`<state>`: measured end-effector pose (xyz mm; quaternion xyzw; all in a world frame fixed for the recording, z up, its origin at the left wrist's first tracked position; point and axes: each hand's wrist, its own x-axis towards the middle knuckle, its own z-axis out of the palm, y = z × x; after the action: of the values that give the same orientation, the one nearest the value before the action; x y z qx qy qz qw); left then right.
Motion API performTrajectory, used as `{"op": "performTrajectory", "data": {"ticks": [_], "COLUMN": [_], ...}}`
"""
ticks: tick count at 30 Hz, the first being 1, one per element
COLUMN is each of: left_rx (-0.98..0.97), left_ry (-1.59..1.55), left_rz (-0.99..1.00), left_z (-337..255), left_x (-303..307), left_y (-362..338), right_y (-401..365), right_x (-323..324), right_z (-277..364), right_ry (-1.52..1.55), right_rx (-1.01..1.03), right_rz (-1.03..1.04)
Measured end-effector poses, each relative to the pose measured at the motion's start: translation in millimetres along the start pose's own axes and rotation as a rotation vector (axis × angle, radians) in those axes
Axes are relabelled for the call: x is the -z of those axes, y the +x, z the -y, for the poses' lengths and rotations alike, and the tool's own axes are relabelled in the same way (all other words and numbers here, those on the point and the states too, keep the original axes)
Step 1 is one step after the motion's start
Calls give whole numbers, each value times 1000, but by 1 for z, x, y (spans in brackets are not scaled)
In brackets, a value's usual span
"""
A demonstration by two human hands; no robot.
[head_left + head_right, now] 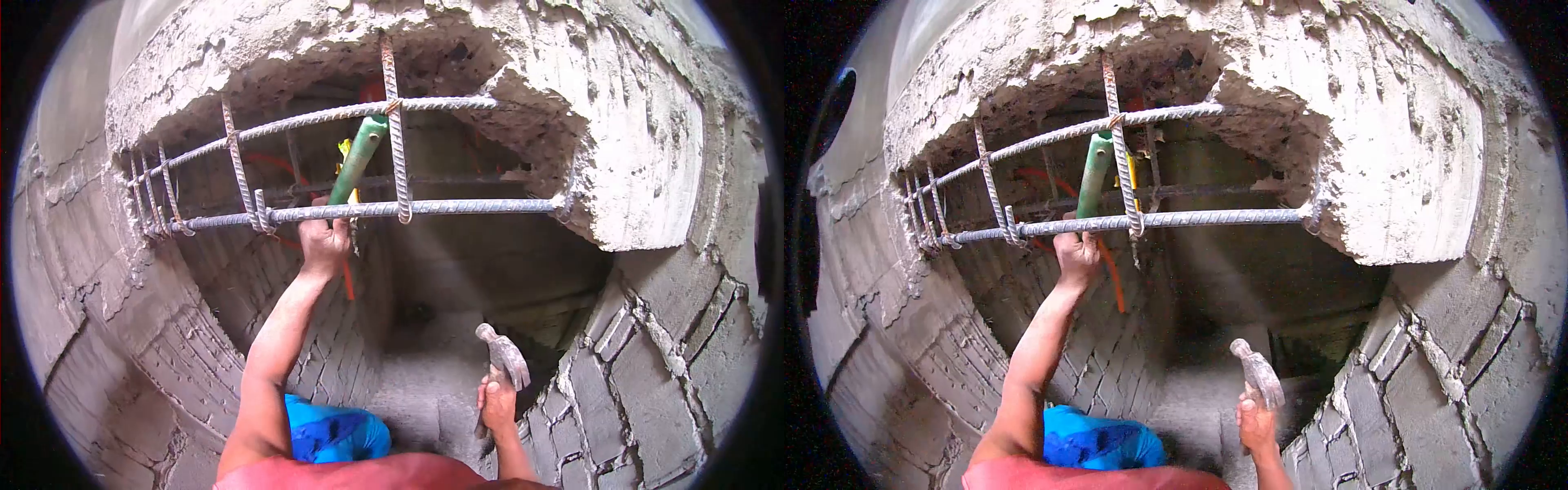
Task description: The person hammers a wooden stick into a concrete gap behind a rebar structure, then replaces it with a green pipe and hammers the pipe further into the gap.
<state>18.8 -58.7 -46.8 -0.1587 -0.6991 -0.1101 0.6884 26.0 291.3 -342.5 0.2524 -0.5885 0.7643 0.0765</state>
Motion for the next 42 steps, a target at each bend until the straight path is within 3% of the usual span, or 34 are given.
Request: {"op": "performTrajectory", "data": {"ticks": [6,10,12,15,20,22,24,27,28,30,32,34,35,40,42], "left_rx": [257,69,117,-109,-73,234,157,395,391,569,532,261,599,358,495], "left_ry": [-45,155,84,40,103,-79,-50,-525,-530,-745,-825,-407,-672,-623,-622], "left_rz": [130,-15,-49,-122,-68,73,58,247,249,444,410,113,213,111,137], "left_z": [-2,-16,-21,-11,-15,-18,-10,-8,-12,-21,0,12,-1,15,1], "left_x": [4,2,-3,-14,-4,5,8,16,22,38,19,-1,3,-45,-42], "left_y": [-11,6,16,31,31,36,40,48,51,55,34,12,3,-26,-26], "right_y": [-3,-7,-9,-8,-5,0,3,-2,-2,-4,-6,-8,-9,-12,0], "right_x": [3,1,-5,-5,-12,-12,-14,-17,-18,-22,-30,-38,-38,-19,-29], "right_z": [5,-2,-5,-11,-19,-23,-26,-33,-36,-35,-29,-17,-19,-47,-4], "right_ry": [-63,-69,14,9,11,-63,-172,-198,-209,-201,-197,-118,-124,-265,-397], "right_rx": [-30,-16,-50,-87,-147,-99,-110,-114,-105,-115,-129,-128,-128,-31,64], "right_rz": [160,196,175,209,232,252,289,291,304,313,331,336,346,322,257]}}
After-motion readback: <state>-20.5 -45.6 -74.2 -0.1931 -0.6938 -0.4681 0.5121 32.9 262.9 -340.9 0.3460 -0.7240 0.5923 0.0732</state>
